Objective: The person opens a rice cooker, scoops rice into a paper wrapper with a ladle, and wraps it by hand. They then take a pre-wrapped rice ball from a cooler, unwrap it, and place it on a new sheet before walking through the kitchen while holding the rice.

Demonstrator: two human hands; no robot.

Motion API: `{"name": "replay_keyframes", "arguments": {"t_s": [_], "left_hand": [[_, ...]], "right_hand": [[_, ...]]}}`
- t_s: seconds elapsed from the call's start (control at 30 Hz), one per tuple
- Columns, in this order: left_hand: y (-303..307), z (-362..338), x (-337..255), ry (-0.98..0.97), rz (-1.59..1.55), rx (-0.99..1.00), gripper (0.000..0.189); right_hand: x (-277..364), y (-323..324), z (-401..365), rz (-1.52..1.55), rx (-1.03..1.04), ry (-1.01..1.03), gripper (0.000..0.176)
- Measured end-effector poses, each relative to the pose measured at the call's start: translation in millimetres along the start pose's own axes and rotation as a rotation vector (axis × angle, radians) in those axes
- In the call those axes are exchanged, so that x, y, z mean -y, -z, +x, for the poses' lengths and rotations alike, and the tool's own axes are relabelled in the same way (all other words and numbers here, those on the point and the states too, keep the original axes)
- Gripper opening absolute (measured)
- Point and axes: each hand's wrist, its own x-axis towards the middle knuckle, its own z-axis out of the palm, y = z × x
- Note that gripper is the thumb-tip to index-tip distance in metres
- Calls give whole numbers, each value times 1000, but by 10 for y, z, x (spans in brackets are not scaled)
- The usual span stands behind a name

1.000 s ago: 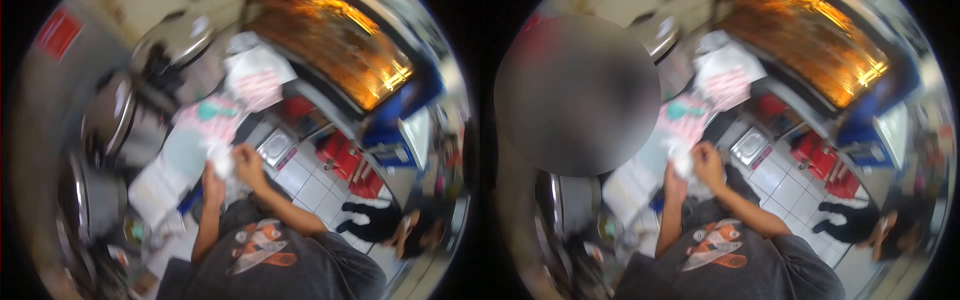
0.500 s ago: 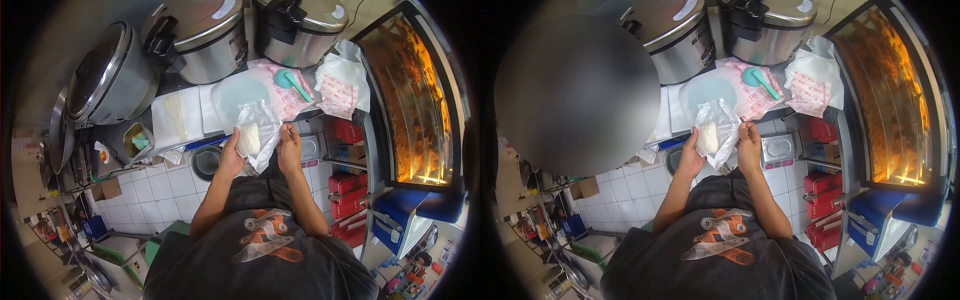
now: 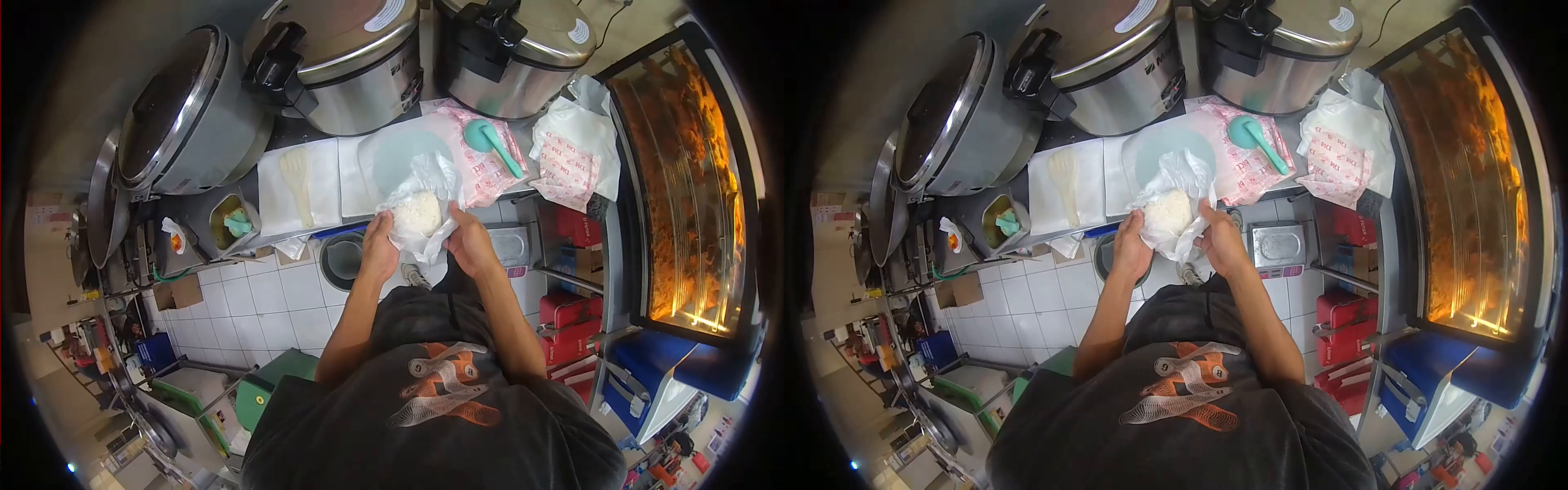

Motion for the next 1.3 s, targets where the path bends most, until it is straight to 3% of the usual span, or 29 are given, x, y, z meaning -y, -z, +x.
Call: {"name": "replay_keyframes", "arguments": {"t_s": [0.27,0.37,0.57,0.67,0.7,0.8,0.9,1.1,1.2,1.3], "left_hand": [[131,213,158,71,-93,-181,31],[250,335,329,67,-94,-261,29],[265,754,262,-108,319,-341,27],[407,1051,67,-146,559,-281,25],[290,1083,-68,-109,680,-363,24],[529,1413,-30,21,640,-448,26],[637,1627,57,119,379,-547,25],[722,1566,158,207,150,-457,24],[715,1551,304,225,-44,-463,23],[666,1539,356,319,-43,-478,24]], "right_hand": [[118,140,364,66,55,-159,44],[-33,293,584,-83,-5,-143,43],[-107,375,1213,-275,-58,-101,40],[67,244,1475,-367,13,-46,39],[87,232,1568,-398,20,12,37],[106,207,1796,-460,37,47,36],[114,256,1975,-605,-44,-6,33],[220,173,1922,-484,-125,-73,34],[133,197,1922,-538,-105,39,37],[69,190,1922,-639,-77,51,40]]}}
